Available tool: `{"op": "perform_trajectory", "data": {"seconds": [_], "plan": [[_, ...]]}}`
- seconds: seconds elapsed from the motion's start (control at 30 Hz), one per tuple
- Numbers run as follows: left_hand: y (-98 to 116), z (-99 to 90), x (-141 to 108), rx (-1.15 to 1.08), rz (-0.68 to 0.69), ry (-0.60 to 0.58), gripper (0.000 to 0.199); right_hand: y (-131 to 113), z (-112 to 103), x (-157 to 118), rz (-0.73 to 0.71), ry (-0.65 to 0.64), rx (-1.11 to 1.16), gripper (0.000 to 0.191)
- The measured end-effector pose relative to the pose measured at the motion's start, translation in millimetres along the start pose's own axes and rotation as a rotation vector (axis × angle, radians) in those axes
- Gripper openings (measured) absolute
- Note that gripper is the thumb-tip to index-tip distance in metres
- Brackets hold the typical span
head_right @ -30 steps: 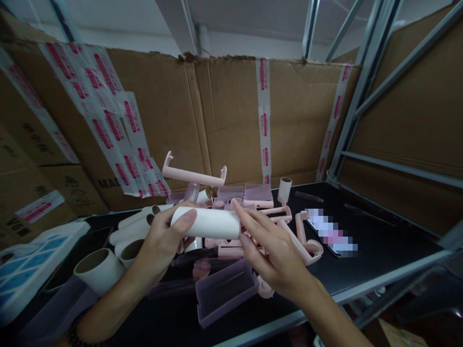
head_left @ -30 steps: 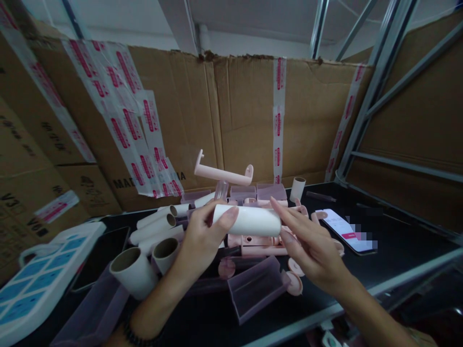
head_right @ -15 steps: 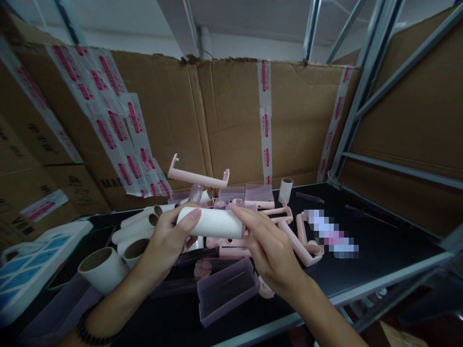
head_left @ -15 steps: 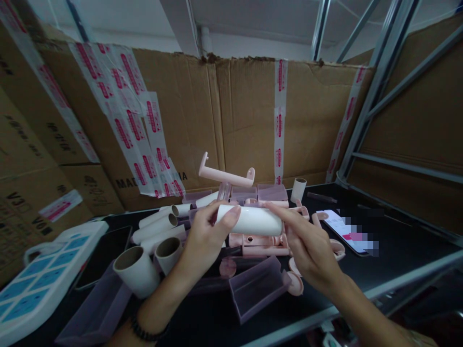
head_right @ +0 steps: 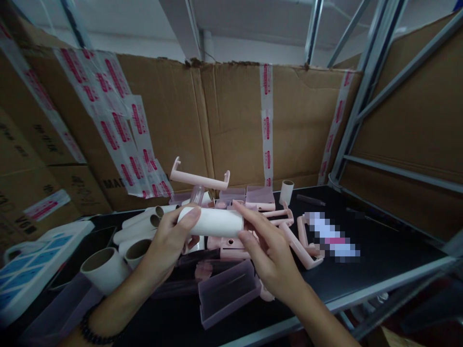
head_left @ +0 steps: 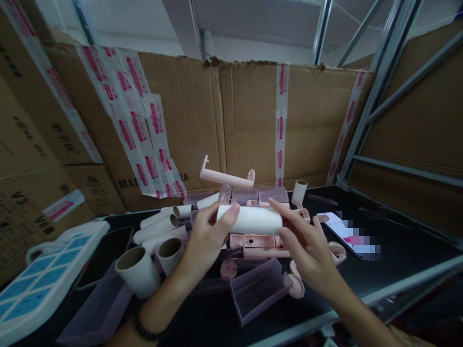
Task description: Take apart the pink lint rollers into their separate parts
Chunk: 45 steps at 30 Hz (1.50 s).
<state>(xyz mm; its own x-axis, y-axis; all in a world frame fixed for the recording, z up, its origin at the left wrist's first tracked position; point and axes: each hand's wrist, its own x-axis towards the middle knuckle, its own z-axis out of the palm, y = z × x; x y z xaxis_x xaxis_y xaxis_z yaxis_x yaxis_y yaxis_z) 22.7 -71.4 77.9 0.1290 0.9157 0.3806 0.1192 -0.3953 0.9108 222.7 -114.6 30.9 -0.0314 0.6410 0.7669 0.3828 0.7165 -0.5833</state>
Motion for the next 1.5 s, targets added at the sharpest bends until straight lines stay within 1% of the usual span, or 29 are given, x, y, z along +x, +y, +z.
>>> {"op": "perform_trajectory", "data": {"seconds": [0.1, 0.3, 0.4, 0.5, 0.6, 0.63, 0.7, 0.73, 0.77, 0.83, 0.9, 0.93, 1.03, 1.13, 1.17, 1.23, 1.3, 1.33, 1.37, 1.43, 1.5], "plan": [[-2, -0.5, 1, -0.014, -0.01, -0.011, 0.046, -2, 1, 0, 0.027, 0.035, 0.009, 0.043], [-2, -0.9, 3, -0.011, 0.008, -0.003, 0.047, -1, -3, -1, -0.021, 0.008, -0.021, 0.045], [-3, 0.5, 2, 0.001, 0.016, -0.006, 0.045, -3, 0, -2, -0.02, 0.101, -0.074, 0.043], [-4, 3.1, 1, 0.035, 0.032, 0.018, 0.041, -8, 10, -1, 0.042, 0.217, -0.144, 0.039], [-6, 4.1, 1, 0.072, 0.04, 0.03, 0.039, -8, 16, 2, 0.151, 0.25, -0.135, 0.031], [-7, 3.7, 2, 0.079, 0.046, 0.038, 0.039, -5, 14, 4, 0.201, 0.258, -0.088, 0.032], [-8, 1.9, 5, 0.096, 0.068, 0.064, 0.038, 8, 3, 9, 0.303, 0.277, 0.005, 0.037], [-8, 0.7, 6, 0.111, 0.079, 0.073, 0.037, 17, -6, 12, 0.347, 0.264, 0.001, 0.037], [-9, -0.5, 7, 0.13, 0.09, 0.076, 0.037, 27, -16, 15, 0.383, 0.233, -0.046, 0.033], [-10, -2.4, 9, 0.178, 0.11, 0.068, 0.037, 50, -37, 19, 0.433, 0.079, -0.259, 0.019], [-12, -3.2, 9, 0.233, 0.134, 0.06, 0.038, 71, -52, 21, 0.464, -0.033, -0.368, 0.013], [-13, -3.3, 9, 0.258, 0.15, 0.062, 0.038, 79, -56, 20, 0.471, -0.073, -0.394, 0.011], [-16, -2.8, 9, 0.308, 0.19, 0.055, 0.038, 97, -53, 17, 0.451, -0.164, -0.423, 0.009], [-18, -2.5, 10, 0.311, 0.18, 0.03, 0.038, 104, -44, 14, 0.395, -0.213, -0.416, 0.008], [-18, -2.6, 10, 0.309, 0.171, 0.025, 0.038, 103, -42, 14, 0.374, -0.204, -0.412, 0.007], [-17, -2.8, 10, 0.308, 0.16, 0.031, 0.038, 98, -40, 14, 0.335, -0.146, -0.402, 0.011], [-16, -2.7, 10, 0.316, 0.151, 0.034, 0.038, 85, -38, 16, 0.299, -0.077, -0.379, 0.023], [-15, -2.3, 9, 0.319, 0.15, 0.031, 0.038, 75, -37, 17, 0.282, -0.068, -0.334, 0.031], [-15, -1.7, 9, 0.319, 0.152, 0.023, 0.038, 64, -34, 18, 0.271, -0.088, -0.247, 0.039], [-13, 0.0, 8, 0.306, 0.158, -0.004, 0.037, 40, -24, 18, 0.264, -0.191, 0.015, 0.05], [-12, 1.5, 6, 0.283, 0.165, -0.02, 0.035, 19, -11, 19, 0.284, -0.279, 0.244, 0.051]]}}
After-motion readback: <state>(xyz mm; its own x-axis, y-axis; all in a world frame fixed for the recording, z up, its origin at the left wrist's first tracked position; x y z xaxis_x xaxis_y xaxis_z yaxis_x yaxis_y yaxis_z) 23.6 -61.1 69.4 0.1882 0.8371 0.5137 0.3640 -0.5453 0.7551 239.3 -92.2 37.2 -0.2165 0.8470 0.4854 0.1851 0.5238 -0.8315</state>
